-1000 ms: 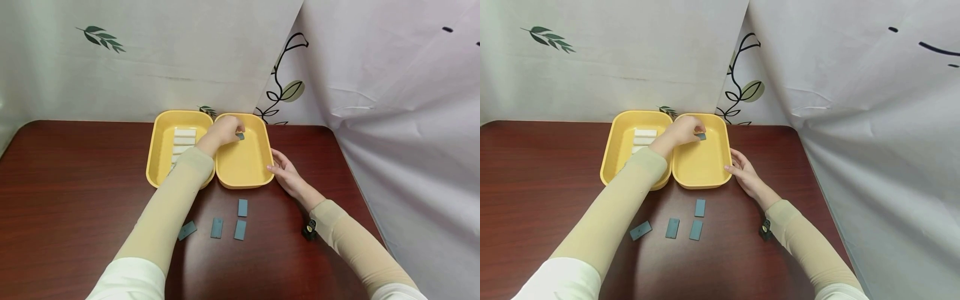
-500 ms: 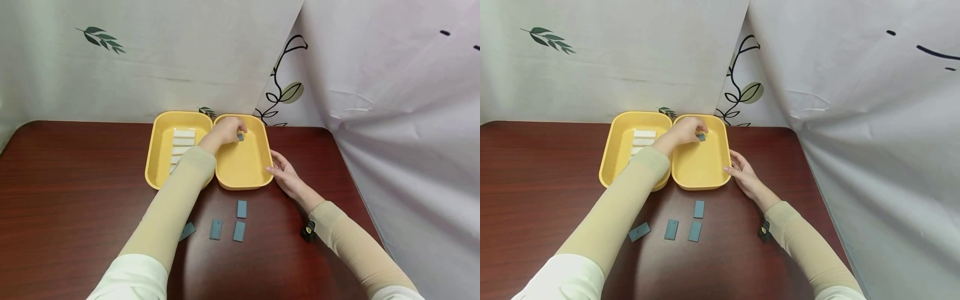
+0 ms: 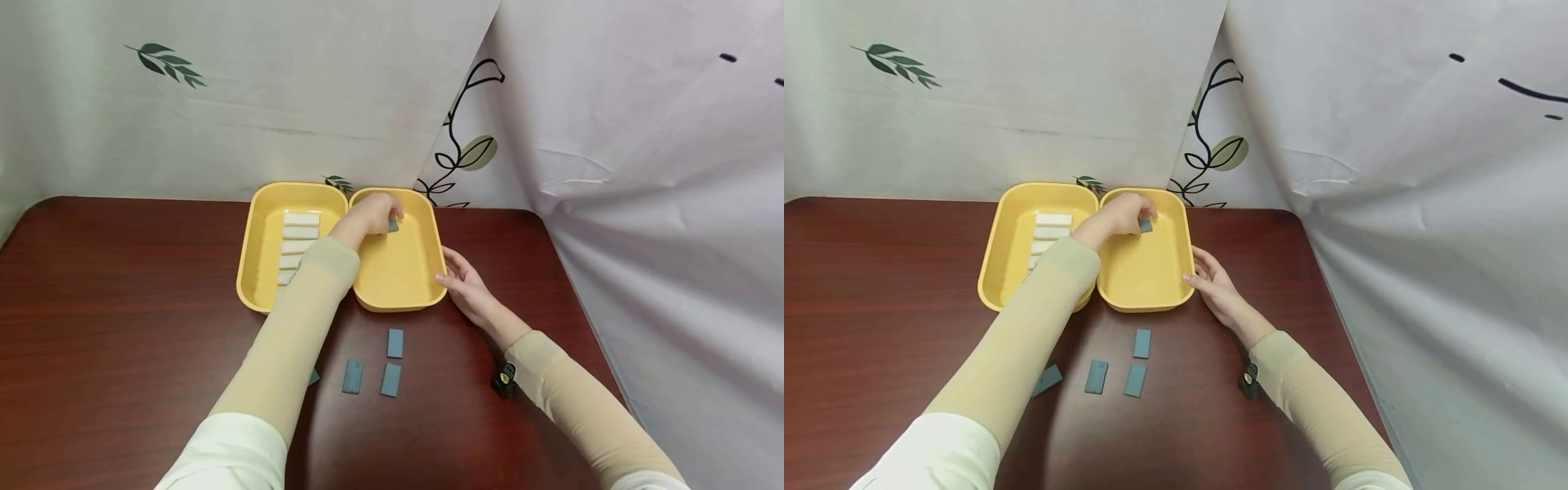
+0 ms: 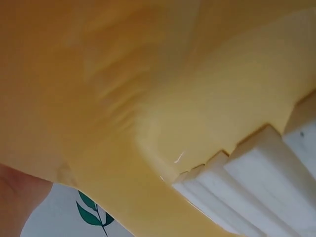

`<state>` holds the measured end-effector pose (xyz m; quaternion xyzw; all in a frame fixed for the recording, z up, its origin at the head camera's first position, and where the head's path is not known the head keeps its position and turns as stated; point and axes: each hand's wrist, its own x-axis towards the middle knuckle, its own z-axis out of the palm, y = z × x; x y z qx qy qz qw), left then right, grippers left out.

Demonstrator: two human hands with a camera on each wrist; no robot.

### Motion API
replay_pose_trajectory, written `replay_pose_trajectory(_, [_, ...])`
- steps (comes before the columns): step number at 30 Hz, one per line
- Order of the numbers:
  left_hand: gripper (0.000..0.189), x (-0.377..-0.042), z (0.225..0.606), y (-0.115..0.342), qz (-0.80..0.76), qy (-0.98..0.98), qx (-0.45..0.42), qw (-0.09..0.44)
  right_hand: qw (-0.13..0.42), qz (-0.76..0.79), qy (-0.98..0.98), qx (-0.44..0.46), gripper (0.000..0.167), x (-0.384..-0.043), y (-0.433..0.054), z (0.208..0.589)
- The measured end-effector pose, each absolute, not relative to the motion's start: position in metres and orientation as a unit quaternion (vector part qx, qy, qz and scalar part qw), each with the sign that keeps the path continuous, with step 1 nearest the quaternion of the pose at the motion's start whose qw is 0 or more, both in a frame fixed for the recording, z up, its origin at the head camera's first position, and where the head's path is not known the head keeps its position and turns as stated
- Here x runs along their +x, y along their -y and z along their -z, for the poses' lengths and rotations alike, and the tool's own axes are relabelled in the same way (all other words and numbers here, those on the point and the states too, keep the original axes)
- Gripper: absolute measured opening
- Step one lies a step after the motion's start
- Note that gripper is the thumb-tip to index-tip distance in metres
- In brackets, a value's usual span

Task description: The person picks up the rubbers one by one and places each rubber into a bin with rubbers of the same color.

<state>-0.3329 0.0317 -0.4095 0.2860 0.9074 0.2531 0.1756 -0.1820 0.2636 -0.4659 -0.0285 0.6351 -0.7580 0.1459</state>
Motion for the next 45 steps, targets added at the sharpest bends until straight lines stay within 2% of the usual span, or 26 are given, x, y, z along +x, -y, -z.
replay_pose_trajectory(8, [0.031,-0.3303,0.4099,-0.0345,-0.24,-0.918,0.255,0.185,0.139,0.76,-0.634,-0.037,0.07,-0.1817,-0.2632,0.4672])
replay_pose_trajectory(19, [0.039,-0.3306,0.4099,-0.0351,-0.231,-0.926,0.247,0.171,0.137,0.761,-0.633,-0.04,0.07,-0.1821,-0.2633,0.4681])
replay_pose_trajectory(45, [0.033,-0.3301,0.4118,-0.0353,-0.23,-0.93,0.239,0.157,0.141,0.767,-0.626,-0.034,0.073,-0.181,-0.2618,0.4654])
